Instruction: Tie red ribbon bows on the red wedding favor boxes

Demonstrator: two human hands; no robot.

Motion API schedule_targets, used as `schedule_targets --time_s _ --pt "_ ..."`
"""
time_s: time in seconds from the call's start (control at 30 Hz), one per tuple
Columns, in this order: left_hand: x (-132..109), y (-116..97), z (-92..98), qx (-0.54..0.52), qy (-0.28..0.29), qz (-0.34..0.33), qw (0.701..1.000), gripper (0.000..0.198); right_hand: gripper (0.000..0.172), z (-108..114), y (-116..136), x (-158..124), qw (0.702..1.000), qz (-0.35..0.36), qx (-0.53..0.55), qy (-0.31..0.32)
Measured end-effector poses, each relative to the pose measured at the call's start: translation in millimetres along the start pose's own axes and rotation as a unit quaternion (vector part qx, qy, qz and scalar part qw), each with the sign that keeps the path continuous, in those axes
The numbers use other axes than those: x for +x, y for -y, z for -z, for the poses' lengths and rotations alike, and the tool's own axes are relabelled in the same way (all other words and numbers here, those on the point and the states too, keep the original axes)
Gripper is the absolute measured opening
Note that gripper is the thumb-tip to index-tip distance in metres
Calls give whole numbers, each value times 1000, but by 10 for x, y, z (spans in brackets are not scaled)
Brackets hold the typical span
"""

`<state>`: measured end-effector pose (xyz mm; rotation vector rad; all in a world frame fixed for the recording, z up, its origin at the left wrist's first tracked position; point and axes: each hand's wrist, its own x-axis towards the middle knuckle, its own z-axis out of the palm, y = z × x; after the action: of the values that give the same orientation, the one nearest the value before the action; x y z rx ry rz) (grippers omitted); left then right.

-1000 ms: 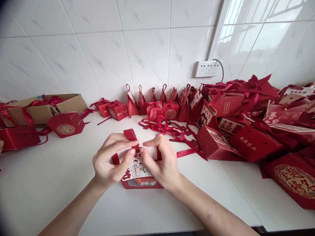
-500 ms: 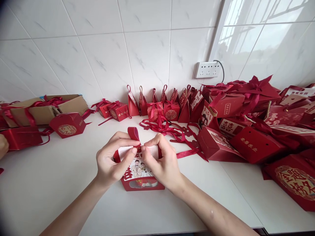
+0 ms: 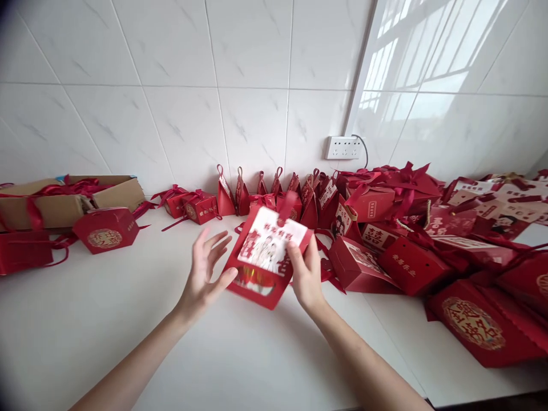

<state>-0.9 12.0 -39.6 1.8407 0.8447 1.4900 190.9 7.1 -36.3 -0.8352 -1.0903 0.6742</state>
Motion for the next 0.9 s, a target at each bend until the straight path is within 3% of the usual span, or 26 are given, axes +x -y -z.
schedule_targets --time_s 0.07,0.17,0.23,0.37,0.47,0.57,0.67,0.73,0.83,0.9 --pt "-5 52 -47 -9 50 91 994 77 24 66 -52 117 997 -3 56 -59" --pt "-23 34 -137 -58 126 142 980 67 27 142 -113 237 990 -34 128 -42" --pt "-32 -4 -172 -75 129 126 981 59 30 159 -127 269 985 -74 157 -2" --pt "-37 -9 -130 6 60 49 997 62 37 140 -110 273 976 -120 171 64" --pt "-36 36 -55 97 37 -49 993 68 41 128 -107 269 975 -130 172 51" --pt "-32 49 -21 112 31 -70 991 68 40 149 -132 273 974 -131 178 43" --pt "-13 20 -29 40 19 10 999 74 35 184 -156 275 974 -137 168 68" --pt "11 -2 -42 -55 12 125 991 79 30 184 -154 262 975 -150 147 66" --pt "53 -13 -51 -168 16 305 937 71 32 137 -127 221 969 -203 128 55" --pt "81 -14 -45 -200 22 365 909 65 40 96 -110 199 957 -258 127 46"
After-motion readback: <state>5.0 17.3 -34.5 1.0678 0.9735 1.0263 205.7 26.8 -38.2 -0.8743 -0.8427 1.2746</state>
